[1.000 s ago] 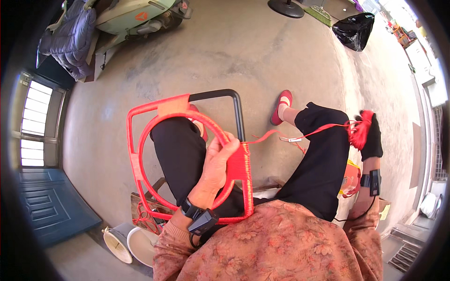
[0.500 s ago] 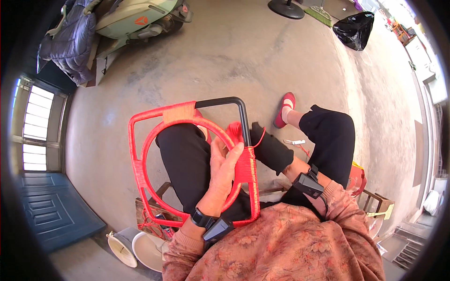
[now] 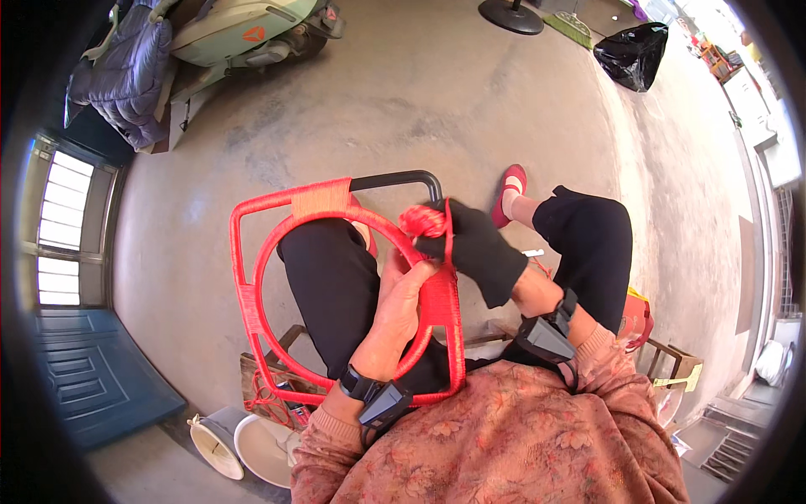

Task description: Wrapping a red plastic stool frame with red cord.

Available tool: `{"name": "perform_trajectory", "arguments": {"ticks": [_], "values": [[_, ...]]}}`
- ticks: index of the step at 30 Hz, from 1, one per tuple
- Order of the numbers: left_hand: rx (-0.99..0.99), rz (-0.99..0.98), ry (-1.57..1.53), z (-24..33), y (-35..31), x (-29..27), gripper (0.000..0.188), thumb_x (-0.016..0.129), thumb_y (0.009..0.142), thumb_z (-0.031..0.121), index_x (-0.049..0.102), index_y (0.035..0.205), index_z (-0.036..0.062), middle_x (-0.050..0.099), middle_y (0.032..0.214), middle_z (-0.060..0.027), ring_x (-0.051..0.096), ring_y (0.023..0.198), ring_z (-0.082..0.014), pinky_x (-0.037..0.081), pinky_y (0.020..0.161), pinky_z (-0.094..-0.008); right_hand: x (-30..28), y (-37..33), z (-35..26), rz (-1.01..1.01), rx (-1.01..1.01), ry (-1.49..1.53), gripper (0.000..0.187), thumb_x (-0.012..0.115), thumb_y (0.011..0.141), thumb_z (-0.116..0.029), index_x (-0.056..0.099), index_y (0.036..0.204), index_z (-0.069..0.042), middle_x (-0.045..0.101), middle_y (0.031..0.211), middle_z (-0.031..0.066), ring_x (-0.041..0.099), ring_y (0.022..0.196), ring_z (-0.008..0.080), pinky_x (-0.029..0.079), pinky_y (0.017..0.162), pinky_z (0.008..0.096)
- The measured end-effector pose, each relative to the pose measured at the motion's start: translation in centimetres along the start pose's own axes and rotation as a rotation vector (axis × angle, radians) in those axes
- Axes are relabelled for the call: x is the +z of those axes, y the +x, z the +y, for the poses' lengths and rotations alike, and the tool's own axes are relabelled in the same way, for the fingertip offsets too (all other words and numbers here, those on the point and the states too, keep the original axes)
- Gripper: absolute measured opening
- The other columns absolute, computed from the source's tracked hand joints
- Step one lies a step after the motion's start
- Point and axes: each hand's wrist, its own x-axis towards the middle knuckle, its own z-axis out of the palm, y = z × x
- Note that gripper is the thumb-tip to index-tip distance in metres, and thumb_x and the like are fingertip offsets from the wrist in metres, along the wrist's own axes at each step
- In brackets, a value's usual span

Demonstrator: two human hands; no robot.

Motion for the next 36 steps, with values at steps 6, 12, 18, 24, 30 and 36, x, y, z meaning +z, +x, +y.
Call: {"name": "perform_trajectory", "arguments": {"ticks": [6, 12, 18, 24, 30, 36], "values": [[-0.01, 0.068, 0.056, -0.1, -0.2, -0.9, 0.024, 0.061, 0.087, 0.005, 0.053, 0.109, 0.0029, 0.061, 0.097, -0.0038, 0.059, 0.088, -0.0106, 0.049, 0.079, -0.026, -6.9, -4.6, -3.3, -0.043, -0.393, -0.515, 0.041, 0.075, 0.078, -0.013, 0.058, 0.115, -0.003, 0.065, 0.103, 0.0095, 0.061, 0.098, 0.0212, 0.048, 0.082, 0.0338], [-0.083, 0.07, 0.037, -0.2, -0.2, -0.2, 0.005, 0.06, 0.09, 0.01, 0.059, 0.092, 0.0055, 0.062, 0.082, 0.0004, 0.058, 0.071, -0.0062, 0.048, 0.066, -0.0217, -14.3, -9.6, -1.8, 0.386, 0.064, -0.445, 0.023, 0.068, 0.079, -0.004, 0.061, 0.1, -0.001, 0.065, 0.094, 0.0068, 0.063, 0.078, 0.0194, 0.051, 0.068, 0.0333], [-0.063, 0.073, 0.11, -0.1, -0.5, -0.3, 0.006, 0.059, 0.091, 0.012, 0.059, 0.089, 0.006, 0.061, 0.081, 0.0012, 0.057, 0.071, -0.0051, 0.046, 0.064, -0.0205, -10.8, -7.6, 1.4, 0.383, 0.109, 0.17, 0.026, 0.064, 0.083, -0.006, 0.059, 0.108, 0.0, 0.065, 0.098, 0.0077, 0.061, 0.072, 0.0126, 0.052, 0.064, 0.0284], [0.015, 0.085, 0.236, -0.3, -0.7, 0.1, 0.007, 0.061, 0.089, 0.009, 0.057, 0.092, 0.0037, 0.06, 0.081, 0.0005, 0.057, 0.071, -0.0063, 0.047, 0.063, -0.022, -3.5, -4.6, 4.6, -0.074, 0.292, 0.592, 0.038, 0.061, 0.09, -0.019, 0.053, 0.122, 0.001, 0.065, 0.089, 0.009, 0.063, 0.074, 0.0155, 0.052, 0.067, 0.0294], [0.053, 0.097, 0.141, 0.5, -0.7, 1.1, 0.017, 0.06, 0.088, 0.003, 0.055, 0.103, 0.0028, 0.064, 0.09, -0.0078, 0.063, 0.077, -0.0133, 0.053, 0.071, -0.0273, -6.5, -5.7, 6.7, -0.213, 0.324, 0.394, 0.023, 0.064, 0.088, -0.019, 0.059, 0.101, 0.0, 0.064, 0.086, 0.0095, 0.064, 0.075, 0.0174, 0.053, 0.069, 0.0318], [-0.041, -0.02, -0.035, 0.1, -0.5, -0.3, 0.018, 0.059, 0.089, 0.004, 0.054, 0.106, 0.0045, 0.066, 0.096, -0.014, 0.067, 0.082, -0.021, 0.054, 0.073, -0.0307, -5.0, -6.2, 2.9, 0.109, 0.115, 0.83, 0.021, 0.056, 0.094, -0.026, 0.054, 0.098, -0.006, 0.061, 0.098, 0.0094, 0.061, 0.093, 0.0275, 0.052, 0.081, 0.0382]]}}
